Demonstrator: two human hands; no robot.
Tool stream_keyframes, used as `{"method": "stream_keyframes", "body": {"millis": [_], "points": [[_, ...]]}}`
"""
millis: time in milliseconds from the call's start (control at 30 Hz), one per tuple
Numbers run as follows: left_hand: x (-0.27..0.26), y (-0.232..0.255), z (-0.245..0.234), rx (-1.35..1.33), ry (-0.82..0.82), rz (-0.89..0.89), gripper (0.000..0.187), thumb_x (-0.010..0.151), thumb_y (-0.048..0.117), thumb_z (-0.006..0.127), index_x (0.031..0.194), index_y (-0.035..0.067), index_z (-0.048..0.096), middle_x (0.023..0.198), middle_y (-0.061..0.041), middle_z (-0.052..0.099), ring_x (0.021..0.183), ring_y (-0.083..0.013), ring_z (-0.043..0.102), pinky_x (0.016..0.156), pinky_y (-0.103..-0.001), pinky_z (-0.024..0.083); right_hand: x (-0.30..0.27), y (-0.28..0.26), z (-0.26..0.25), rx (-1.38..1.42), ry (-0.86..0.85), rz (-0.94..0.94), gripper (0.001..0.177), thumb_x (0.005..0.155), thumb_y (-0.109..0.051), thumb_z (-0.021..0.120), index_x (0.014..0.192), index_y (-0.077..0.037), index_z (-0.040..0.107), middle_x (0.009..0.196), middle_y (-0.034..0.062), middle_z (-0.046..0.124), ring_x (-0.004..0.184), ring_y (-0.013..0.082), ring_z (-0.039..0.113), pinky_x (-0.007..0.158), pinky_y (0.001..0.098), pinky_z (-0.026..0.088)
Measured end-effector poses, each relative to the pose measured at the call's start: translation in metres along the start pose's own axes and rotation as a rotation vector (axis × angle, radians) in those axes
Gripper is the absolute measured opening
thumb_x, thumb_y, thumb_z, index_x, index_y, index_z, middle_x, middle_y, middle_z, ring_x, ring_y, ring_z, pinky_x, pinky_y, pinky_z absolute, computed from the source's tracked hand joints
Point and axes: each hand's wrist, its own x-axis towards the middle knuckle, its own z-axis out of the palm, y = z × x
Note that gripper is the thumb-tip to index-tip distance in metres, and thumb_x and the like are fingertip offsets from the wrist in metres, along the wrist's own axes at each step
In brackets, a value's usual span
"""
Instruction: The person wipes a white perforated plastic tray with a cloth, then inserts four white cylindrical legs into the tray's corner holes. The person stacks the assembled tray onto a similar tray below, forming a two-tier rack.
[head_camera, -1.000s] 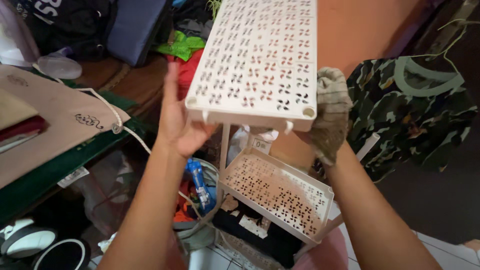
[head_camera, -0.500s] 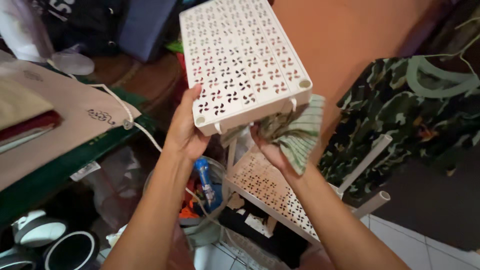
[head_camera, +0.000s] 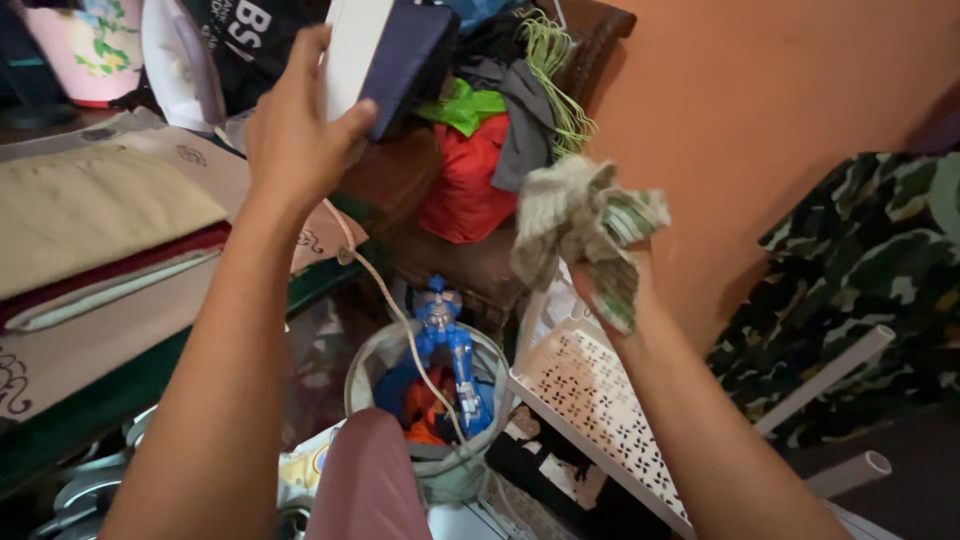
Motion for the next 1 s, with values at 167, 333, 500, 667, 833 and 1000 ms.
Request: {"method": "stream_keyframes", "body": {"millis": [167, 333, 500, 667, 833, 1000], "points": [[-0.029, -0.024, -0.008, 0.084, -0.092, -0.163, 0.060, 0.085, 0.020, 0.081, 0.139, 0.020, 0.056, 0.112, -0.022, 0.070, 0.106, -0.0449, 0.065, 0.087, -0.052, 0.048, 0.039, -0.025, 0.050, -0.437, -0.483, -0.203, 0.031, 0.096, -0.031, 0.054, 0.112, -0.008, 0.066, 0.104, 0.0109, 0.068, 0.088, 0.0274, 0.066, 0.075, 0.0413, 0.056], [-0.039, -0.067, -0.015, 0.191, -0.183, -0.002, 0.050, 0.072, 0.012, 0.082, 0.120, 0.025, 0.072, 0.103, -0.012, 0.074, 0.111, -0.0321, 0.063, 0.108, -0.053, 0.028, 0.074, -0.030, 0.057, -0.587, -0.633, -0.010, 0.030, 0.096, -0.030, 0.054, 0.112, -0.007, 0.066, 0.102, 0.0120, 0.069, 0.085, 0.0276, 0.067, 0.071, 0.0412, 0.056], [-0.029, -0.109, -0.012, 0.290, -0.295, 0.035, 0.051, 0.069, 0.009, 0.081, 0.116, 0.029, 0.077, 0.095, -0.005, 0.073, 0.114, -0.0283, 0.060, 0.113, -0.058, 0.021, 0.101, 0.026, 0.053, -0.497, -0.580, 0.174, 0.029, 0.096, -0.028, 0.055, 0.111, -0.005, 0.067, 0.099, 0.0131, 0.069, 0.081, 0.0278, 0.067, 0.068, 0.0412, 0.055], [-0.024, -0.133, 0.003, 0.473, -0.121, 0.175, 0.064, 0.065, 0.017, 0.083, 0.126, 0.029, 0.070, 0.127, -0.005, 0.069, 0.126, -0.0321, 0.054, 0.106, -0.061, 0.028, 0.110, 0.127, 0.039, -0.425, -0.375, 0.380, 0.029, 0.096, -0.026, 0.055, 0.110, -0.004, 0.067, 0.097, 0.0142, 0.069, 0.078, 0.0280, 0.068, 0.064, 0.0411, 0.055], [-0.025, -0.138, 0.017, 0.327, -0.152, -0.160, 0.063, 0.080, 0.031, 0.078, 0.139, 0.021, 0.057, 0.134, -0.012, 0.062, 0.126, -0.0381, 0.051, 0.098, -0.060, 0.036, 0.128, 0.208, 0.060, -0.236, -0.080, 0.332, 0.028, 0.096, -0.024, 0.055, 0.109, -0.002, 0.068, 0.095, 0.0154, 0.070, 0.075, 0.0282, 0.069, 0.060, 0.0410, 0.055], [-0.046, -0.127, 0.028, 0.313, -0.292, -0.245, 0.057, 0.090, 0.048, 0.066, 0.137, 0.018, 0.058, 0.130, -0.014, 0.065, 0.123, -0.0380, 0.053, 0.102, -0.058, 0.036, 0.122, 0.267, 0.115, -0.037, 0.038, 0.205, 0.054, 0.096, -0.037, 0.054, 0.127, 0.007, 0.053, 0.103, 0.0180, 0.068, 0.081, 0.0276, 0.069, 0.066, 0.0403, 0.058]]}}
